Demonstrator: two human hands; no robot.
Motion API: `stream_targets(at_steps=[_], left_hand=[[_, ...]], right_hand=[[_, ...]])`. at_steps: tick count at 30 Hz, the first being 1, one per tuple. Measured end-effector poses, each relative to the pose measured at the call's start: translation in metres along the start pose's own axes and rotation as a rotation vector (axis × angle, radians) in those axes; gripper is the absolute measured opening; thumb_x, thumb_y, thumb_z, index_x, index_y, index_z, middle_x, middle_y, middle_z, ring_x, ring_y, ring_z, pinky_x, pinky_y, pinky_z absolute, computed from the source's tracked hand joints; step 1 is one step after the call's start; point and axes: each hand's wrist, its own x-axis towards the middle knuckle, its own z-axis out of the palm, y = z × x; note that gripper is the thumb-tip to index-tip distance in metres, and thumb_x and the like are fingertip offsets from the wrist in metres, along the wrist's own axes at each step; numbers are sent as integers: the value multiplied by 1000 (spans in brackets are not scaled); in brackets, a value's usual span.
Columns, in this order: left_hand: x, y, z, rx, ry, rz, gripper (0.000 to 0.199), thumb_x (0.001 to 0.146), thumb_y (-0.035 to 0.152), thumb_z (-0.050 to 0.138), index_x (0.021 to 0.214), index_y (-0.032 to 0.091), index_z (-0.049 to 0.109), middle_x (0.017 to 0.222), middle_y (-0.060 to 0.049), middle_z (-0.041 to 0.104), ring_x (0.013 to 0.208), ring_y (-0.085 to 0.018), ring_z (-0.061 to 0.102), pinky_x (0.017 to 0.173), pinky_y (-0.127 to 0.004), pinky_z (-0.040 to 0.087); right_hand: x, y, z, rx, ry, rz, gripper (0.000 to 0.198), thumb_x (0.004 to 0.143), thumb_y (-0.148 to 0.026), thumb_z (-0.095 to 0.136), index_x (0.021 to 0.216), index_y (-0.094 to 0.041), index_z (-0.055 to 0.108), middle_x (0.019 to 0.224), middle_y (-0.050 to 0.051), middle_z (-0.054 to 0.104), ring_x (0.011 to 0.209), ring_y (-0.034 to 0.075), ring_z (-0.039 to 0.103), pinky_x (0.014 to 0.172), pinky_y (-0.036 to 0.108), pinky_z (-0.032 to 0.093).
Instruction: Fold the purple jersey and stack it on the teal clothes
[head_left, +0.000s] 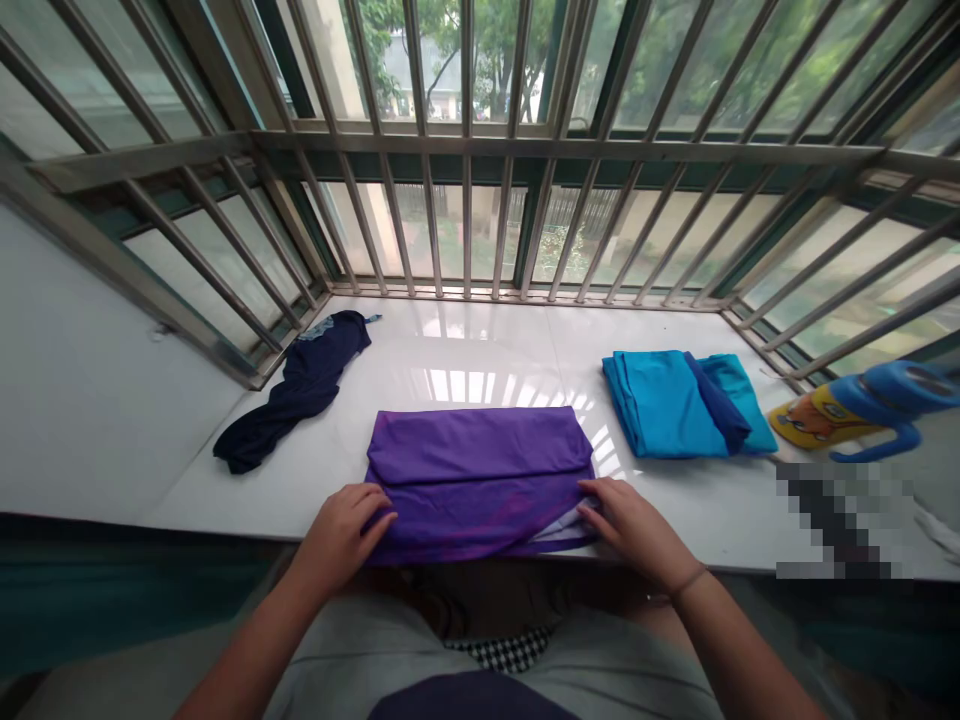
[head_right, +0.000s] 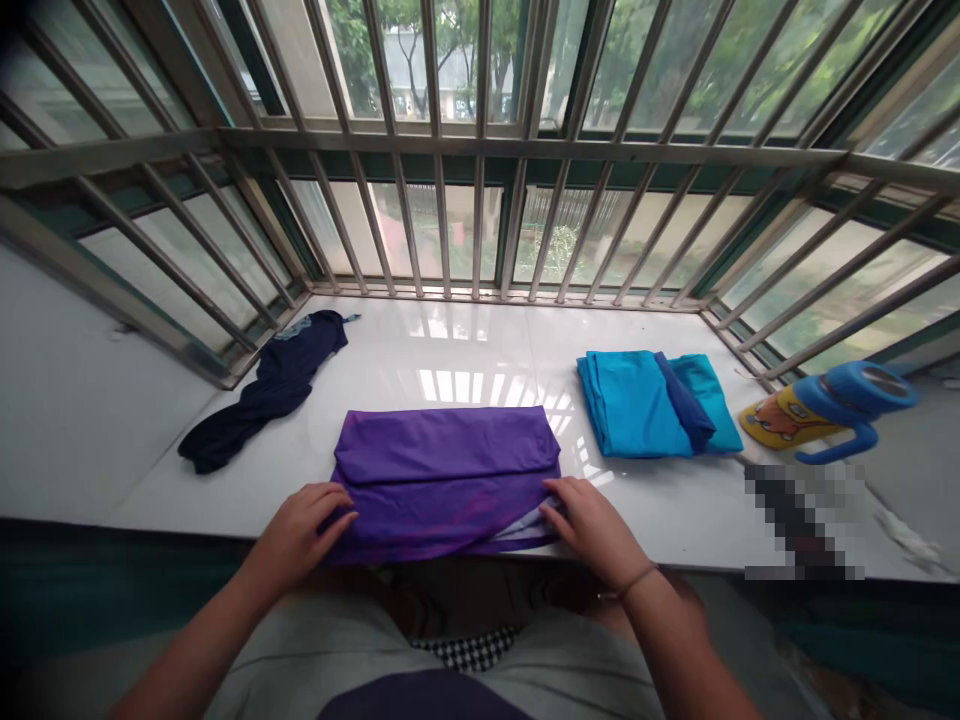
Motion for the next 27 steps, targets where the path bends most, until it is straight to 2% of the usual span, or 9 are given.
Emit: stream_targets(at_steps=[2,4,7,11,14,17,21,23,27], left_hand=[[-18,7,4,12,11,-8,28,102,52,69,112,27,75,116,-11,76,109,-31,72,96,-45,60],[-35,11,11,46,2,0,37,96,56,76,121,28,74,124,-12,75,114,-34,72,97,-47,61],[-54,13,24,130,-2,11,40,97,42,74,135,30,70,135,-12,73,121,-36,71,101,-51,61],[-67,6,35,180,34,22,45,96,16,56,135,32,71,136,-10,74,122,-33,73,104,-52,62],[-71,-1,35,173,69,32,44,95,14,52,128,31,75,132,-10,76,119,-31,75,104,-50,64],[-76,-9,34,194,98,45,43,98,13,50,128,31,76,133,-9,77,121,-30,75,106,-49,64],[-85,-20,36,235,87,97,47,103,13,47,137,32,73,142,-7,75,130,-29,73,113,-47,61],[-88,-26,35,258,48,152,54,103,10,46,146,33,68,152,-5,69,138,-28,68,117,-46,58],[-91,-38,28,294,-13,286,74,99,-1,37,162,35,53,165,-3,57,151,-25,56,125,-47,51]], right_hand=[[-10,-2,2,19,-63,19,27,100,-36,69,124,-25,75,114,11,77,108,29,73,97,44,61],[-16,-2,3,32,-100,50,23,96,-27,69,117,-25,77,111,9,77,106,27,73,96,42,60],[-22,0,1,55,-119,88,29,87,-10,62,108,-25,76,106,6,74,99,24,73,90,36,59],[-32,0,-2,87,-9,87,27,87,-12,59,104,-26,74,103,6,71,94,23,73,85,34,60],[-42,0,-1,71,100,116,21,89,-17,58,101,-26,73,102,6,71,92,25,73,83,36,61],[-54,0,5,52,109,137,21,89,-17,56,100,-27,71,99,6,70,90,25,73,80,37,62],[-74,3,15,-33,64,47,17,97,-25,62,110,-28,73,115,11,72,101,28,73,89,42,63],[-83,7,21,-125,78,-39,26,94,-32,72,120,-28,73,128,13,72,112,33,72,96,48,62],[-92,19,26,-212,113,-177,38,96,-18,63,131,-30,71,129,11,75,113,31,73,100,49,61]])
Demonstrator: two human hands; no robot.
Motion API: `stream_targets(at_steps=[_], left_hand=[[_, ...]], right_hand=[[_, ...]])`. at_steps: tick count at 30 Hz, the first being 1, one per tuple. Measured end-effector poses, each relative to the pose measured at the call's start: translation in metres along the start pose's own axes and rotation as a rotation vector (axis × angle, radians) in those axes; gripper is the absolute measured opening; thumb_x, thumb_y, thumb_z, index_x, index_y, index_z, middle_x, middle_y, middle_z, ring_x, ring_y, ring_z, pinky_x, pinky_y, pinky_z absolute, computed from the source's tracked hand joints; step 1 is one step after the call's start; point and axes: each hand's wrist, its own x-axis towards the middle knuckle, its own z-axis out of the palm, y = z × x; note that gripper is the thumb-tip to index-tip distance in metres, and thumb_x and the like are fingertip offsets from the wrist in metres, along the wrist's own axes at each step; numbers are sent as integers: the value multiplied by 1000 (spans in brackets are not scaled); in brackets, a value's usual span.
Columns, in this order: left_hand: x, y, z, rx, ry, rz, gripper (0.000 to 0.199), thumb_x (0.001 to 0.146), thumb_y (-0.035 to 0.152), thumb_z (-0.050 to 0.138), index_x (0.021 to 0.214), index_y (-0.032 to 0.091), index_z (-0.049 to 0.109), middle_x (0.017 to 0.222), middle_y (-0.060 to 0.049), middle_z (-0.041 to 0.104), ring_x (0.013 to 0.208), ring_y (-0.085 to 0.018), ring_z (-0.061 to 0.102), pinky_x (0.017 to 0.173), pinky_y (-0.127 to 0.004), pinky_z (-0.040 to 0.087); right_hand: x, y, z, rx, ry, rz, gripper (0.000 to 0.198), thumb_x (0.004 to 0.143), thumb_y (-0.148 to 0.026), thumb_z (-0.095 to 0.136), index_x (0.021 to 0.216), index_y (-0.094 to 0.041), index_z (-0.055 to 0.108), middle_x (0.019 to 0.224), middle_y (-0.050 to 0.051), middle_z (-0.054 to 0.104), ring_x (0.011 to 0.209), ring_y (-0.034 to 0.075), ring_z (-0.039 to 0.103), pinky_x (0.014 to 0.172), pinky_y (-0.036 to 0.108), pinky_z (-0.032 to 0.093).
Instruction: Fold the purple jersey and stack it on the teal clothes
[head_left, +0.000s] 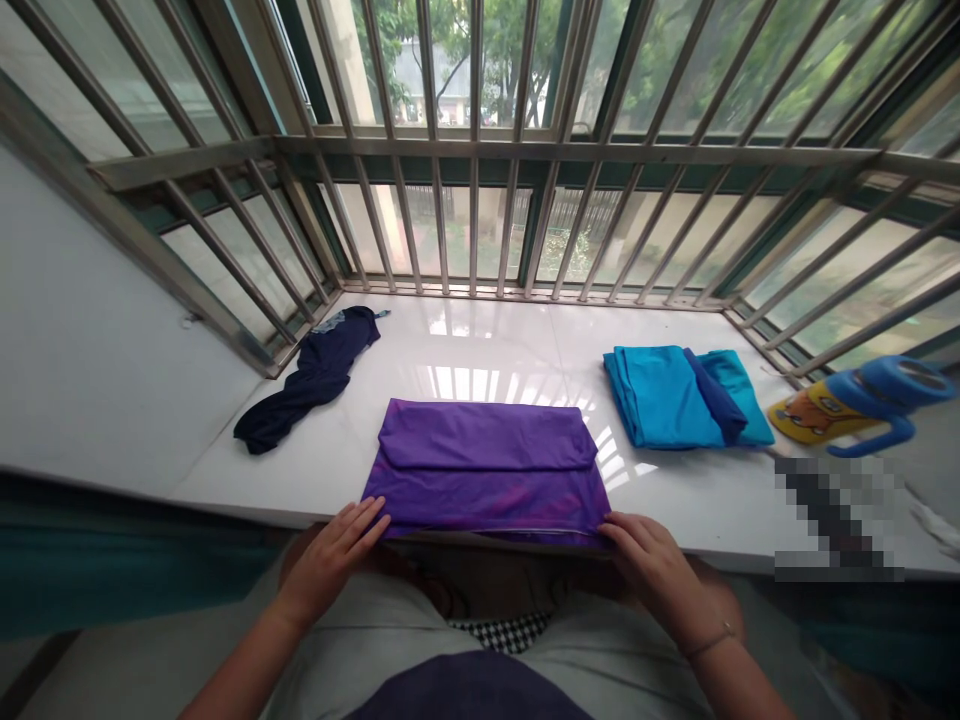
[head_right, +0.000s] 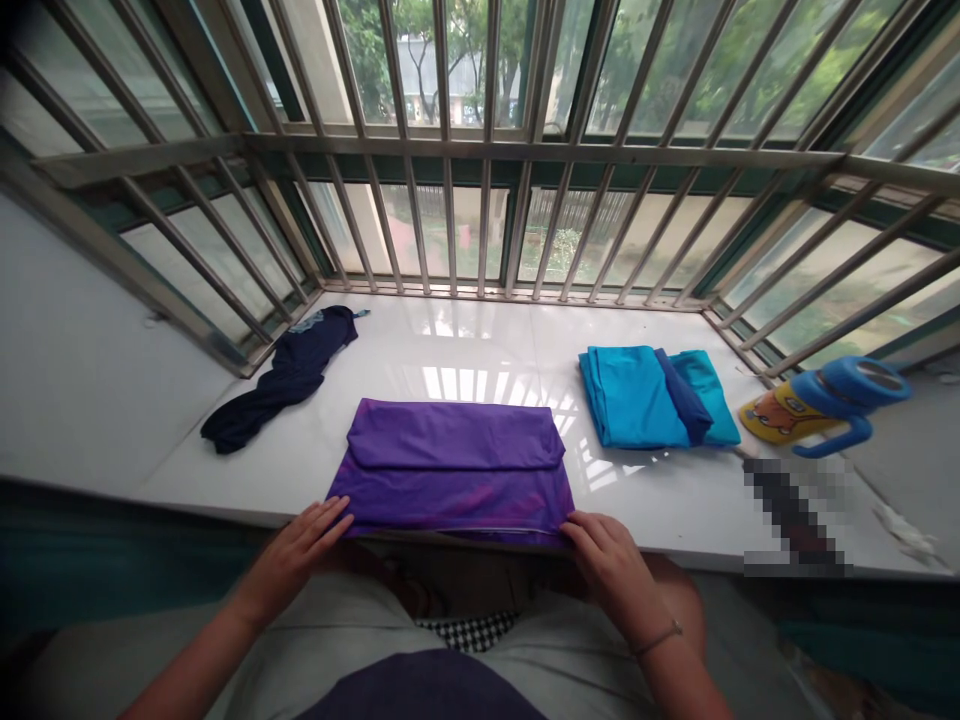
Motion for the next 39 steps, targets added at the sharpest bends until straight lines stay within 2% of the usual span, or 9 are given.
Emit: stream_targets(at_steps=[8,11,15,20,24,29,32,35,39], left_hand=[[1,-15,-10,-87,92,40,57,107,5,43,157,30,58,157,-6,66,145,-22,63,126,-44,51],[2,-14,-13,-136,128,-11,52,108,7,44,151,29,63,151,-5,70,140,-21,67,123,-43,55],[1,-15,-16,-105,154,14,51,107,6,47,150,27,64,149,-6,71,138,-21,68,122,-40,55],[-4,-20,-15,11,73,68,60,105,0,42,156,26,59,159,-6,63,146,-22,62,127,-42,47],[1,-20,-17,-35,126,47,55,107,3,44,155,26,60,153,-6,69,140,-20,67,124,-39,49],[21,-23,-27,-335,149,-191,33,108,21,53,130,30,76,125,-3,82,115,-20,78,106,-34,61],[47,-33,-35,-514,90,-417,24,105,39,60,112,30,81,111,-2,84,104,-23,80,96,-33,63],[90,-50,-39,-646,127,-664,36,99,58,63,103,26,78,97,-3,83,93,-25,78,88,-33,62],[159,-78,-27,-787,152,-840,56,91,76,60,98,22,72,83,-4,78,79,-23,73,75,-31,57]], right_hand=[[-2,-2,-21,9,-32,-86,35,105,-13,50,124,-30,74,111,8,78,99,26,75,92,40,62],[-10,-5,-22,-36,34,-60,42,106,-11,46,132,-32,73,113,8,78,100,24,76,95,38,61],[-20,-5,-19,-117,121,-14,30,110,-19,52,128,-28,75,107,8,77,90,21,76,90,31,60],[-23,0,-17,-114,65,30,22,111,-27,55,120,-28,76,115,8,76,102,22,75,91,32,59],[-19,8,-14,29,62,24,22,109,-27,55,118,-29,75,125,9,76,112,23,75,99,36,62],[-7,15,-19,280,-16,196,19,104,-31,57,111,-28,75,138,11,73,126,26,71,107,42,60],[14,19,-25,373,63,314,22,102,-38,57,110,-25,73,130,12,75,121,28,72,97,40,62],[54,25,-22,405,181,467,27,98,-46,62,110,-25,71,114,11,78,103,26,74,85,35,61],[131,37,-9,496,304,625,33,95,-47,60,114,-21,66,101,9,77,88,23,73,82,34,58]])
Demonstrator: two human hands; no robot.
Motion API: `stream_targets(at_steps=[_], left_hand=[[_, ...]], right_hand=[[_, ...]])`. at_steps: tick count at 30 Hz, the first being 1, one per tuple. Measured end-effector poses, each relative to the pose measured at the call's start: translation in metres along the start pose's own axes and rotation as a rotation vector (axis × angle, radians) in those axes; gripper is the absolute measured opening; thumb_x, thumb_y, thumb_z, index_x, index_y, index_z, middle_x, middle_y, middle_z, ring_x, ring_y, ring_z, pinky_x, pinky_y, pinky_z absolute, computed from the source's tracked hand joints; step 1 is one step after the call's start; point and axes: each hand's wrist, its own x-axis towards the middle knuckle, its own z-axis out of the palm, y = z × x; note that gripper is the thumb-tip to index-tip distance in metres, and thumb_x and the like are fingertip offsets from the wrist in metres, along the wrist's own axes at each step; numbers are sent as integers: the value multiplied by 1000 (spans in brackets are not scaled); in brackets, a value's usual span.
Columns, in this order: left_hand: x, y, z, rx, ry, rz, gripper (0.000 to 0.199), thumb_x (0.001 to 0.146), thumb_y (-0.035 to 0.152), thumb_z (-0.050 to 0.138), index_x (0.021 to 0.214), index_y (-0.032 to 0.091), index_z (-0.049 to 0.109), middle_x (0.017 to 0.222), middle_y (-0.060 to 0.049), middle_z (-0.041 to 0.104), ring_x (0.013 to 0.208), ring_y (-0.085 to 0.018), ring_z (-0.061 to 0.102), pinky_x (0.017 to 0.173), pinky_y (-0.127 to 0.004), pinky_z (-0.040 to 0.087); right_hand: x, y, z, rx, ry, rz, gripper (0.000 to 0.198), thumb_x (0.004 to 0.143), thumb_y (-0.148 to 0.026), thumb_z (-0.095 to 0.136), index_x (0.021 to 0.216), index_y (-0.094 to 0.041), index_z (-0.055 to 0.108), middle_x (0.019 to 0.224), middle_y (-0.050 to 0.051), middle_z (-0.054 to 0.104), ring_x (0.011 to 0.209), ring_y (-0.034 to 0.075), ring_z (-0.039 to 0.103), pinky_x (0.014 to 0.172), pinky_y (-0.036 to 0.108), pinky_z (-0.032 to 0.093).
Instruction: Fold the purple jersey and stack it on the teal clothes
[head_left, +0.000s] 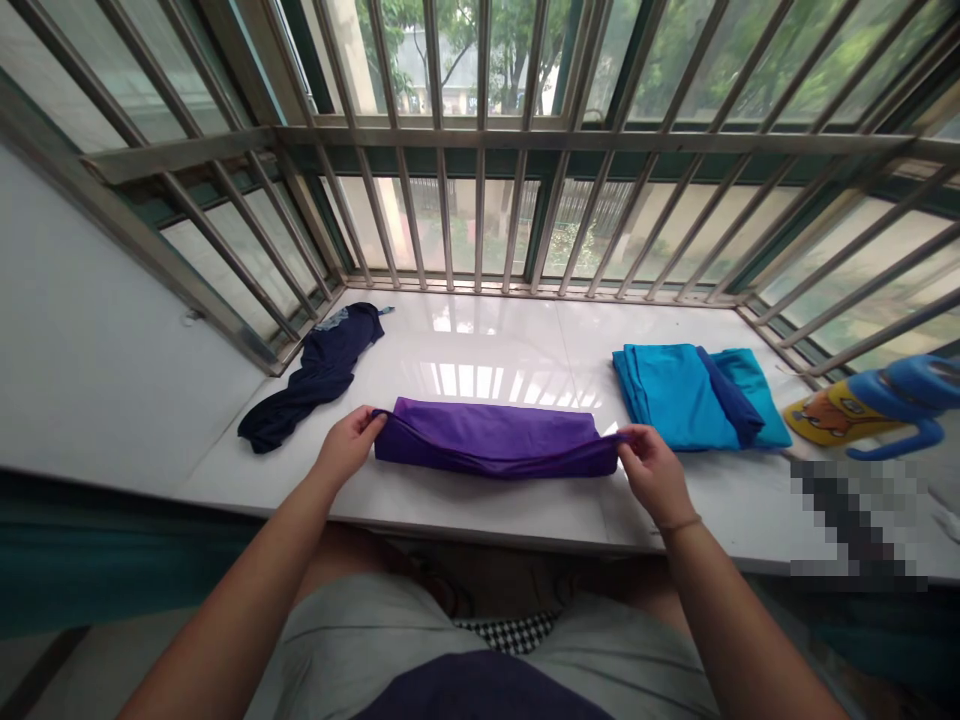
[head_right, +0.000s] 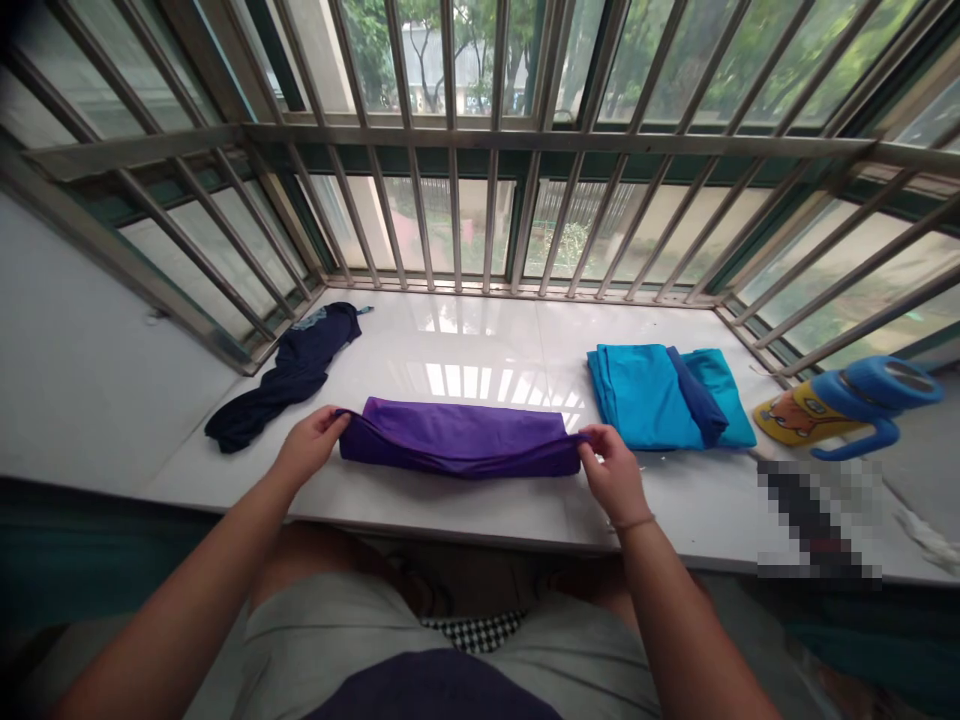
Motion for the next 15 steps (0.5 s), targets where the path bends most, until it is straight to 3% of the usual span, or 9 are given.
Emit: stream_targets(at_steps=[3,6,9,13,15], left_hand=[[40,5,17,43,58,-164,51,88,73,63,91,22,69,77,-3,76,72,-22,70,66,-29,52],[58,1,25,97,116,-227,41,85,63,68,88,22,68,71,-3,72,66,-22,67,59,-29,44],[54,-6,24,102,126,-241,40,86,61,69,97,22,68,71,-1,71,65,-22,67,59,-29,42],[34,-17,23,71,46,-255,56,81,65,76,114,22,65,73,2,70,62,-21,66,58,-29,43],[25,-19,25,98,20,-245,55,81,58,78,120,23,63,77,2,72,65,-21,69,60,-29,46]], right_hand=[[42,-15,23,-167,-18,166,27,94,-39,59,111,-20,68,98,9,78,84,23,71,80,34,54],[58,-21,29,-332,-92,287,22,96,-34,62,109,-19,71,98,10,79,85,23,71,79,33,50],[50,-19,26,-392,-123,325,28,102,-41,60,113,-18,73,100,12,80,90,25,73,77,33,48],[20,-19,26,-482,-211,351,47,107,-59,53,119,-17,72,105,14,80,96,28,75,77,33,48],[7,-24,31,-554,-230,337,52,107,-62,54,123,-16,71,107,16,80,99,30,76,77,33,48]])
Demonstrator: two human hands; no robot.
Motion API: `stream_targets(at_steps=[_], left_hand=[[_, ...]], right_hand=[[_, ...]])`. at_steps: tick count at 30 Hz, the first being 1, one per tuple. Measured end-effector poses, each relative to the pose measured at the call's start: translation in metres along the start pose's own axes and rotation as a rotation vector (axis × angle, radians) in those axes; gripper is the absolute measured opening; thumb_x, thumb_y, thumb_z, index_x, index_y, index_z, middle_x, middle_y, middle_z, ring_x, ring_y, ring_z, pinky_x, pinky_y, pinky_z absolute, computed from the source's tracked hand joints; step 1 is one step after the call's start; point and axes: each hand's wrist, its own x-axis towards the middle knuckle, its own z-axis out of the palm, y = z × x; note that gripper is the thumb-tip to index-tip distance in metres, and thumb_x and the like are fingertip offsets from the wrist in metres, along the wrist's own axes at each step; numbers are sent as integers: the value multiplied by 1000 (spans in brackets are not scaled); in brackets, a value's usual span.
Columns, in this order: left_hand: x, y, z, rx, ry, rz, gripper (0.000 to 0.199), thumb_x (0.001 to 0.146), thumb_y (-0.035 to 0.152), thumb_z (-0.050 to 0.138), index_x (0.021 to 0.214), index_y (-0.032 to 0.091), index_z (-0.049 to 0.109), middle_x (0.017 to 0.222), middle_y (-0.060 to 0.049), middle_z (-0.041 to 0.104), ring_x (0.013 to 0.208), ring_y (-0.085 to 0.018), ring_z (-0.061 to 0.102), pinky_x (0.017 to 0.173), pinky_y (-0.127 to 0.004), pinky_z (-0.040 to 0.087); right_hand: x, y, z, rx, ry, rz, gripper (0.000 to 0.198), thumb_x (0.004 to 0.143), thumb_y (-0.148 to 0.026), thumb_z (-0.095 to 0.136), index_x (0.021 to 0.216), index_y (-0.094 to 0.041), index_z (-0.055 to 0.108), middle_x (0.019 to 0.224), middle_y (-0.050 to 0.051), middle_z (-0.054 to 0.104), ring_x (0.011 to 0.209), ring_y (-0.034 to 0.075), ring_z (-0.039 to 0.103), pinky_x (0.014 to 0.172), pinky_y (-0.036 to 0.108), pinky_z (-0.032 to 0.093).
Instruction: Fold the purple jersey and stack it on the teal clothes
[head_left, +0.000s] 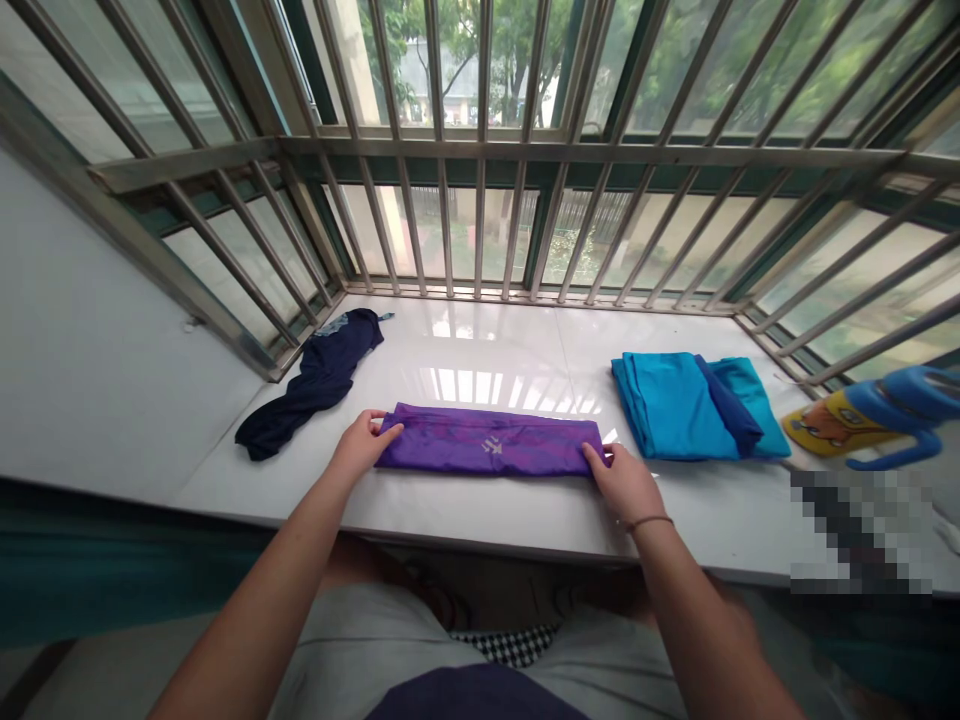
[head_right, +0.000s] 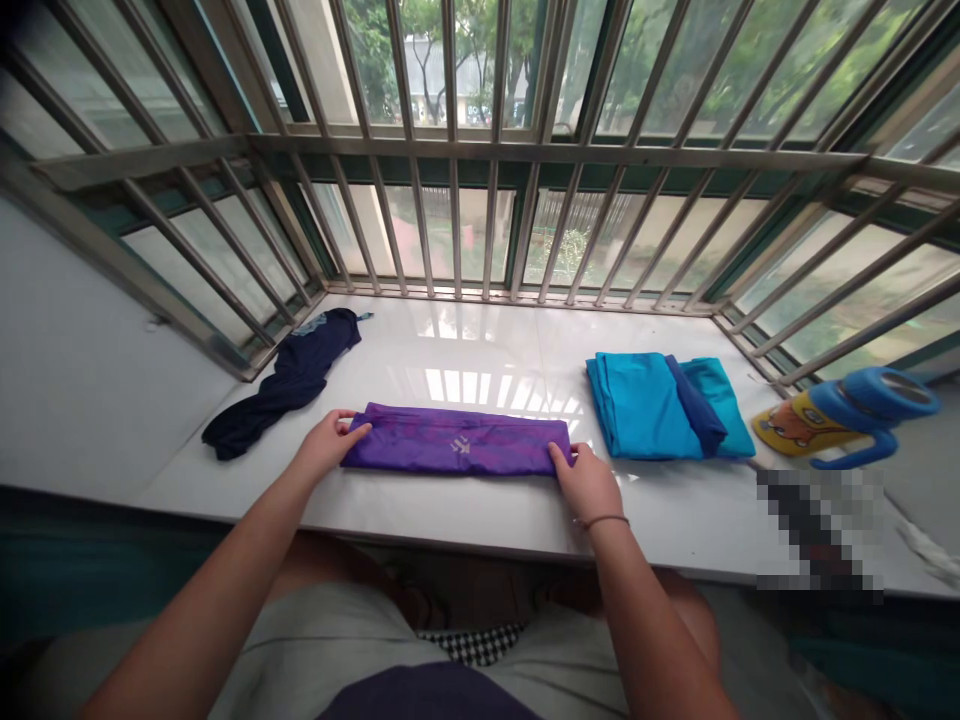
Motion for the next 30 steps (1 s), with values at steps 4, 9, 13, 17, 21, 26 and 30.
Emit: stream_targets(at_steps=[4,9,13,17,21,26,30], left_hand=[[-11,5,6,146,97,89,29,90,41,69,114,24,67,80,1,74,77,-23,72,71,-30,48],[-22,12,9,214,158,112,22,97,42,63,110,25,69,82,-2,74,77,-24,71,70,-31,46],[-27,7,10,267,191,139,23,96,44,65,110,25,70,84,-3,75,79,-25,71,69,-31,46],[-25,11,13,200,236,121,27,96,48,67,110,26,70,82,-2,74,76,-24,71,71,-31,48],[-19,26,16,88,269,153,29,97,52,66,109,26,69,86,-1,74,75,-21,71,71,-29,49],[-13,29,19,267,219,185,28,97,41,69,118,24,67,90,-2,72,79,-23,70,71,-30,48],[-15,23,23,383,244,244,34,96,36,68,126,21,64,105,-9,71,97,-29,70,83,-36,54]], right_hand=[[-16,-11,7,-149,42,17,42,110,-49,52,130,-16,67,108,17,80,99,31,76,76,34,47],[-25,-5,3,-178,28,1,37,111,-46,49,121,-16,70,105,17,80,95,30,76,73,34,46],[-33,7,1,-200,16,-24,34,111,-44,49,108,-18,71,101,15,79,93,28,75,72,33,44],[-42,10,1,-241,7,-33,34,111,-41,48,104,-17,71,103,16,78,94,27,74,72,33,43],[-50,13,0,-263,-2,-30,33,110,-40,48,103,-17,71,104,16,77,93,27,74,72,34,44],[-59,23,-3,-253,-44,14,32,109,-40,49,97,-19,70,99,14,78,90,27,75,69,33,43],[-63,29,-9,-243,-77,18,31,106,-36,50,91,-19,71,93,16,79,85,28,75,66,34,42]])
